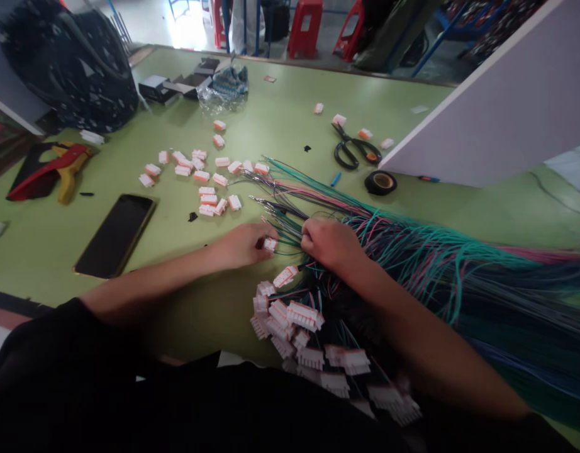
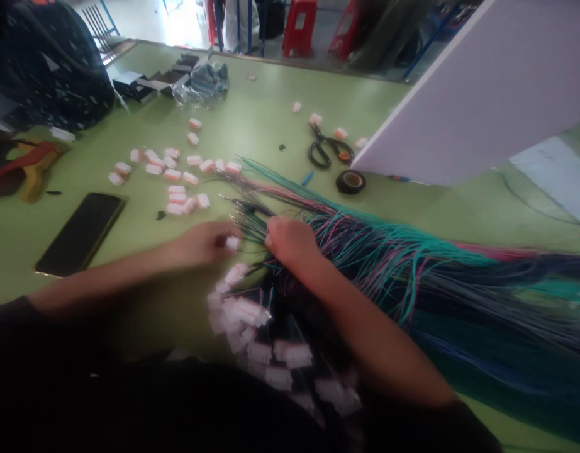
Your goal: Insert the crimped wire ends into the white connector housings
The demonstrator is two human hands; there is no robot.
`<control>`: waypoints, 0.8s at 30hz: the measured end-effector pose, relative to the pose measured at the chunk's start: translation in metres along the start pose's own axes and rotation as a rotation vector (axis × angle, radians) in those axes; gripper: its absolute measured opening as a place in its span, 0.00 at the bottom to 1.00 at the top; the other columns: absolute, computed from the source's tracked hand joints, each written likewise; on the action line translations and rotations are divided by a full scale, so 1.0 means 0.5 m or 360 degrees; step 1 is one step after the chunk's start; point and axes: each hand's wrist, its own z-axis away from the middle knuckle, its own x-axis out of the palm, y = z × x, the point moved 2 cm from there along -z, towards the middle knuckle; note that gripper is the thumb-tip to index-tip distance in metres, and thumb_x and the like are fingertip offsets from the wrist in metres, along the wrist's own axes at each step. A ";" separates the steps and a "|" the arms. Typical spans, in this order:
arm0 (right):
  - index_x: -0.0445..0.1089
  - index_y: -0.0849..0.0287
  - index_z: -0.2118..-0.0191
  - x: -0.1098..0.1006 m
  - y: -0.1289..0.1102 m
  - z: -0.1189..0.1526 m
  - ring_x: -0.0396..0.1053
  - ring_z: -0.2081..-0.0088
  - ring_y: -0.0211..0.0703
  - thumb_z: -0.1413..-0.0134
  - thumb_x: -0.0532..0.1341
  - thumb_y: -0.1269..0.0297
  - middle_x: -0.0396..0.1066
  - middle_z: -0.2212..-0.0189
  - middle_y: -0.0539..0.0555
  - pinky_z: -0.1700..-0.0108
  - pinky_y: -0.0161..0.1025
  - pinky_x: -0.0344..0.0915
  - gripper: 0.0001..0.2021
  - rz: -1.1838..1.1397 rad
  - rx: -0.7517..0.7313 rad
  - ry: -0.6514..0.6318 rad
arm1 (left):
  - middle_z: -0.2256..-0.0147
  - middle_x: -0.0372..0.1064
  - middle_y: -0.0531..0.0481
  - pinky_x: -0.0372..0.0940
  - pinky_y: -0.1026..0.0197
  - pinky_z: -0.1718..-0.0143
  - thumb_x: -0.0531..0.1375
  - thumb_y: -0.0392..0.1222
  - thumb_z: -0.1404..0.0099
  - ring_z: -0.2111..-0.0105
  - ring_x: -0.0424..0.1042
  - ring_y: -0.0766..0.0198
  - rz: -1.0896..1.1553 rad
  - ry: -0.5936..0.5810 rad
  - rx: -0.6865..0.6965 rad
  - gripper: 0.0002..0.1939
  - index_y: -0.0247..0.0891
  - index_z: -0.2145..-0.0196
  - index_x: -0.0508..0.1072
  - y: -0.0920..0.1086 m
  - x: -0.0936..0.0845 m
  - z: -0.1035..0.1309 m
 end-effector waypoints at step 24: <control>0.71 0.59 0.69 -0.002 -0.004 0.022 0.67 0.67 0.38 0.50 0.52 0.66 0.73 0.70 0.53 0.64 0.35 0.60 0.10 -0.1284 -0.0359 0.0807 | 0.78 0.64 0.57 0.62 0.69 0.76 0.61 0.30 0.45 0.79 0.65 0.74 0.1626 0.0018 -0.0326 0.13 0.31 0.60 0.69 -0.022 0.020 -0.018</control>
